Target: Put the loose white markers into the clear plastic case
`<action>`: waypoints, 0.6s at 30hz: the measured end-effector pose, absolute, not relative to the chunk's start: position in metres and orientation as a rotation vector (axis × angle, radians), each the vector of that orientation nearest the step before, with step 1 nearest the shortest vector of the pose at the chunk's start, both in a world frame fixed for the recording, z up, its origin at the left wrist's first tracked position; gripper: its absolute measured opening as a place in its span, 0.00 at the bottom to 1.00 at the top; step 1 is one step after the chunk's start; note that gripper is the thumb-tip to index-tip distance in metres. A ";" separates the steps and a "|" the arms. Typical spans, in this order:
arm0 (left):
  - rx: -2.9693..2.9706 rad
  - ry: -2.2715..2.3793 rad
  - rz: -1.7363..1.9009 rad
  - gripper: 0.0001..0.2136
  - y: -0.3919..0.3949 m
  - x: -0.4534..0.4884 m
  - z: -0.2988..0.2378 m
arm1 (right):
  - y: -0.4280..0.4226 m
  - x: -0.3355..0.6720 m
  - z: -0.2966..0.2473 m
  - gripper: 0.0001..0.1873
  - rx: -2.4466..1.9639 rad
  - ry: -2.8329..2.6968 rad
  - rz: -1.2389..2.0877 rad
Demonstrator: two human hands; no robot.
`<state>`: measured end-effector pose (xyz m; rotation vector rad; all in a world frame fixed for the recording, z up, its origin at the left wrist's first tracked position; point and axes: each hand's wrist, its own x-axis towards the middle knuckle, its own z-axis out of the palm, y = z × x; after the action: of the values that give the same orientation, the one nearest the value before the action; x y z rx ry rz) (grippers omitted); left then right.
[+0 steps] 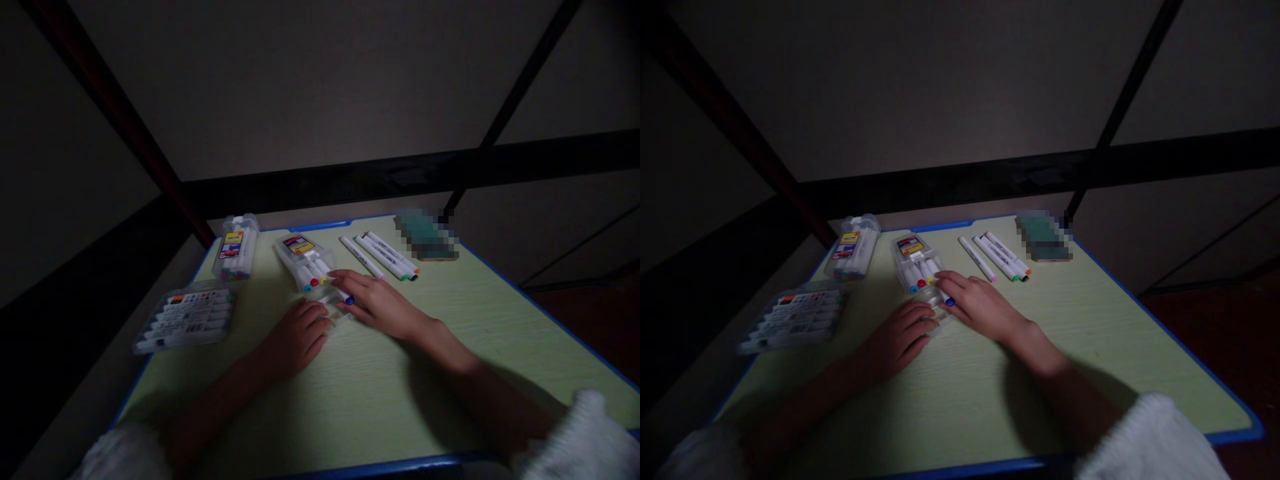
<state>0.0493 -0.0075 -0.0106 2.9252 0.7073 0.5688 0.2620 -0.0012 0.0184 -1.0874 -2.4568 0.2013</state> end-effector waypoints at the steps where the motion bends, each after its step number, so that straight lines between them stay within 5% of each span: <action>1: 2.925 0.708 0.568 0.08 -0.007 0.049 -0.011 | -0.001 0.262 0.018 0.17 -1.085 -2.453 0.201; 18: 2.930 0.717 0.585 0.08 -0.007 0.050 -0.011 | -0.001 0.262 0.018 0.17 -1.065 -2.440 0.183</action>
<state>0.0499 -0.0074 -0.0106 2.9296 0.7173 0.5854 0.2621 -0.0011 0.0183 -1.0648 -2.4401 0.1830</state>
